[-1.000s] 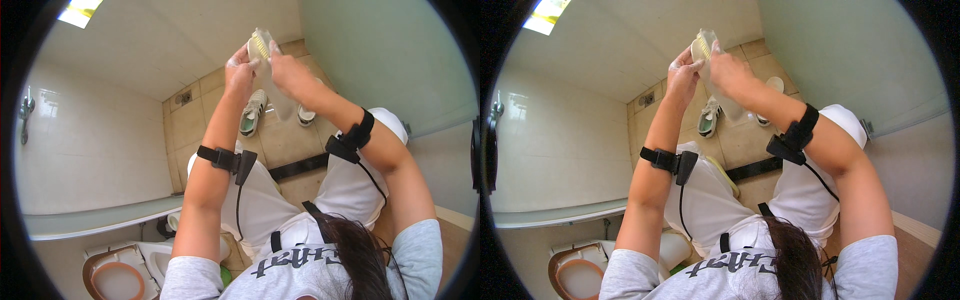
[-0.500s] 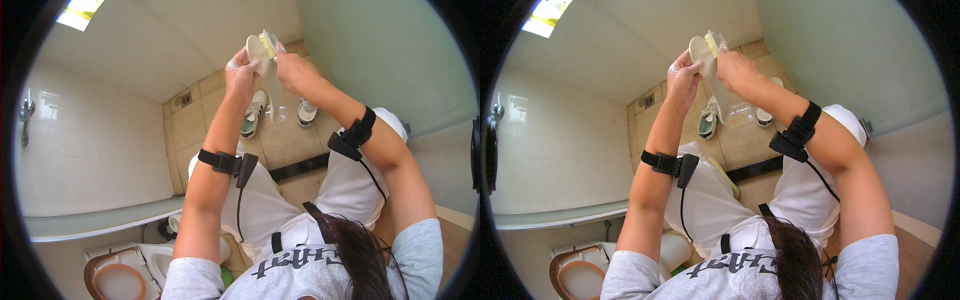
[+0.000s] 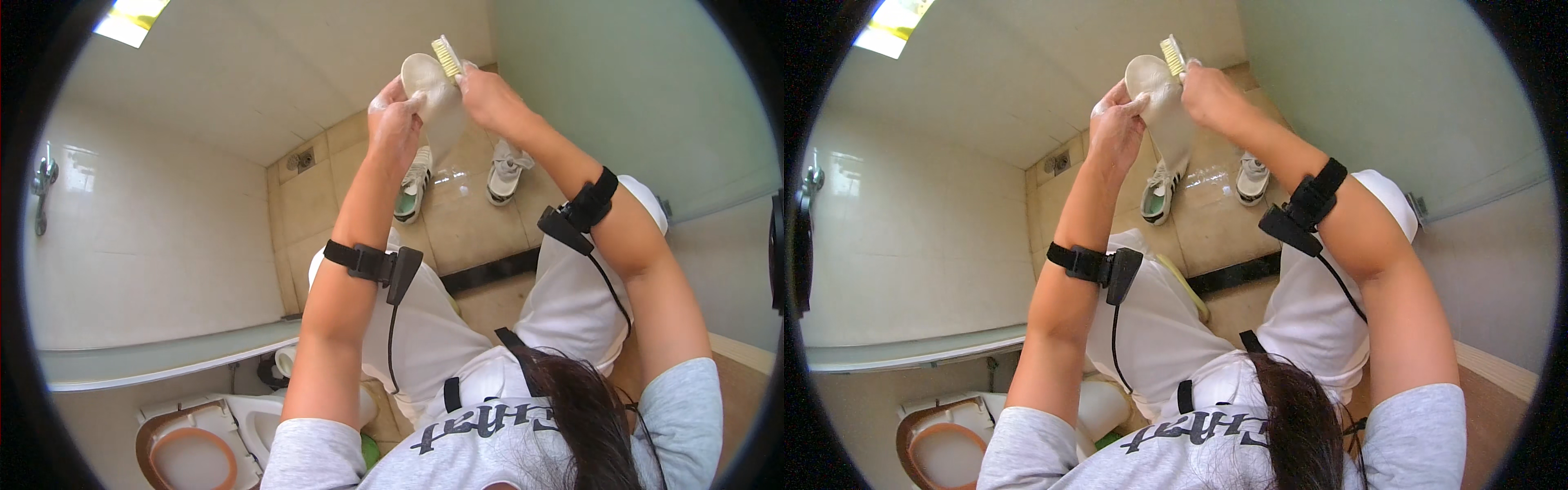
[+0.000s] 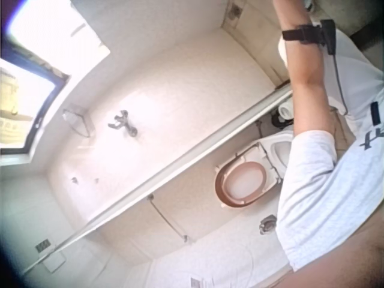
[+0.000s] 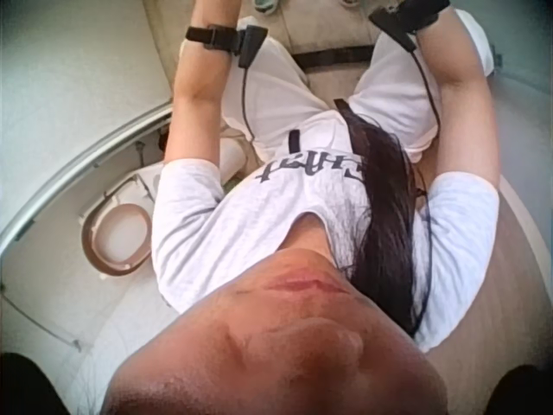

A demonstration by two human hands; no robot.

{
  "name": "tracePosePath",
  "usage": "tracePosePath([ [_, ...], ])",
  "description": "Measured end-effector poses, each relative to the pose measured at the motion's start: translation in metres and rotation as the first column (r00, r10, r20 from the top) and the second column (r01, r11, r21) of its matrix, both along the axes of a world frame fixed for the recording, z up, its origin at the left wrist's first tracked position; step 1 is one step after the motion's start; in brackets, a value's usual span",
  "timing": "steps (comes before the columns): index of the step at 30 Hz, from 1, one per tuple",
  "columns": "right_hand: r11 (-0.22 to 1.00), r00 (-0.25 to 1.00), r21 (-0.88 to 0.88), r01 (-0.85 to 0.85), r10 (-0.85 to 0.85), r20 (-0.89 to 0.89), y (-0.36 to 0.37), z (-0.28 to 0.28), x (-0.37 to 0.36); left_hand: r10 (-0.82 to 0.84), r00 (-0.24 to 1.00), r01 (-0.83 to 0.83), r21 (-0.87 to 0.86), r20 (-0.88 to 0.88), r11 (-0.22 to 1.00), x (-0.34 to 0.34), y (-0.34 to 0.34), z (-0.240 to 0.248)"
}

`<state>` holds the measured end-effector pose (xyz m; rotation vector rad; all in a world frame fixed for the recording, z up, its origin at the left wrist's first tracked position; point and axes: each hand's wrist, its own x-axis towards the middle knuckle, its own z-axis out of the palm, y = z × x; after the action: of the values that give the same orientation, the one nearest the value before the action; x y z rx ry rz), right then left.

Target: Cleaning a white shoe and its insole using a brush and soap in a bathroom environment.

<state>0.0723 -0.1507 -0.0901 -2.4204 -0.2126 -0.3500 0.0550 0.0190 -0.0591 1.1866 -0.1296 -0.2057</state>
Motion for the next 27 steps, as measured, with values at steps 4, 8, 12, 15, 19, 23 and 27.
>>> tracePosePath([
  [4,0.898,0.943,0.416,0.147,0.0,-0.333,-0.003,0.025,-0.001,0.089,0.995,-0.091,-0.042,-0.042,0.995,0.003,0.01,-0.001],
  [8,0.749,0.912,0.62,0.234,0.051,-0.406,-0.006,0.02,-0.003,0.048,0.996,-0.061,-0.177,-0.072,0.982,0.009,0.009,-0.004],
  [12,0.58,0.827,0.801,0.151,0.37,-0.423,0.0,0.016,-0.008,0.039,0.997,-0.056,-0.28,-0.066,0.958,0.014,0.016,-0.009],
  [15,0.706,0.866,0.705,0.066,0.311,-0.392,0.002,0.023,-0.012,0.055,0.996,-0.062,-0.103,-0.066,0.993,0.01,0.019,-0.004],
  [19,0.852,0.947,0.454,-0.259,0.317,-0.055,-0.017,0.019,-0.008,-0.015,0.99,0.033,0.13,-0.141,0.991,-0.003,0.018,0.023],
  [23,0.863,0.871,0.13,-0.489,0.491,0.015,-0.02,0.023,-0.01,-0.179,0.968,0.242,0.473,-0.176,0.847,-0.012,0.027,0.037],
  [27,0.835,0.841,0.108,-0.539,0.541,0.01,-0.001,0.028,-0.02,-0.354,0.925,0.367,0.55,-0.135,0.75,-0.012,0.029,0.003],
])
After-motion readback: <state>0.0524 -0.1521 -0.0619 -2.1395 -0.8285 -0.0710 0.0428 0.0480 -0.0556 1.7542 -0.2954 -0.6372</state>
